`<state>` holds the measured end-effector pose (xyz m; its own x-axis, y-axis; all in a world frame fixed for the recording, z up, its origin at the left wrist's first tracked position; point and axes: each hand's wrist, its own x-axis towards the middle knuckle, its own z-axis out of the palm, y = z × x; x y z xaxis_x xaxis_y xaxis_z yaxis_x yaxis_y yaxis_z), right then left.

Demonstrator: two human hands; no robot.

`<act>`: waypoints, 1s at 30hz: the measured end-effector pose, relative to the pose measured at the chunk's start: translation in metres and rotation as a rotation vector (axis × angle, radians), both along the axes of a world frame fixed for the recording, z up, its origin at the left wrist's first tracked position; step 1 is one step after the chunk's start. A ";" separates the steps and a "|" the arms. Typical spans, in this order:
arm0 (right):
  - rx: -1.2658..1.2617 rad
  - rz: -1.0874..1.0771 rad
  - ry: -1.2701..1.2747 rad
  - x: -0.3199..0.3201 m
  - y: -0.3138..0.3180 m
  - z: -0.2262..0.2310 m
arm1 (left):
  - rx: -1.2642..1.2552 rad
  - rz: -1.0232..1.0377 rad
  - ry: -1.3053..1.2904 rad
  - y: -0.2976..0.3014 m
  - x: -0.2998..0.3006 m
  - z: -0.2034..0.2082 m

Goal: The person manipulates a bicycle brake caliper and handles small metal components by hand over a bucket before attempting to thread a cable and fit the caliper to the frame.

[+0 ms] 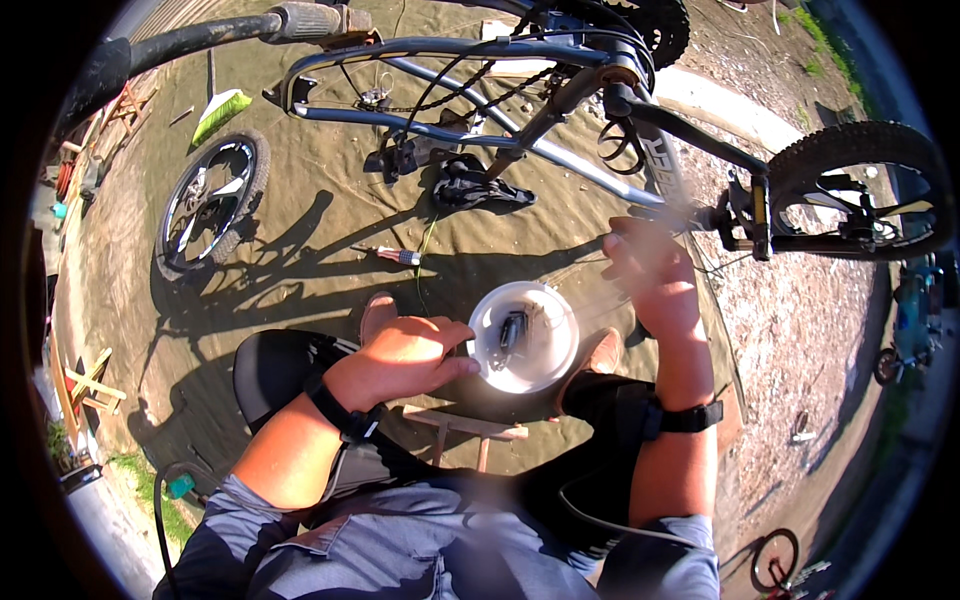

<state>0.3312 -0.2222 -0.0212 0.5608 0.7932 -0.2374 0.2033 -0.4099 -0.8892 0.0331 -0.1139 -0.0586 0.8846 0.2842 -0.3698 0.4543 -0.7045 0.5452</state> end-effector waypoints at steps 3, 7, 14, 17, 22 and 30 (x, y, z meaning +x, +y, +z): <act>0.002 0.000 0.003 0.000 0.000 0.001 | 0.000 0.005 0.006 0.000 0.000 0.001; -0.009 -0.001 -0.005 0.000 0.001 0.001 | 0.007 0.009 -0.010 0.000 -0.001 0.000; -0.005 -0.008 0.002 0.000 0.000 0.001 | 0.016 0.011 -0.040 0.000 -0.002 0.000; -0.005 -0.011 -0.002 0.000 0.000 0.001 | 0.008 0.017 -0.053 0.000 -0.002 -0.001; -0.047 0.014 -0.047 0.001 0.001 -0.001 | 0.012 0.018 -0.053 0.000 -0.001 -0.001; -0.073 0.016 -0.065 0.001 0.002 0.003 | 0.004 0.032 -0.061 -0.001 -0.002 0.002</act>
<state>0.3318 -0.2198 -0.0187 0.5645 0.7840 -0.2582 0.2663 -0.4690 -0.8421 0.0313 -0.1145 -0.0561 0.8957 0.3141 -0.3146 0.4429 -0.6925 0.5695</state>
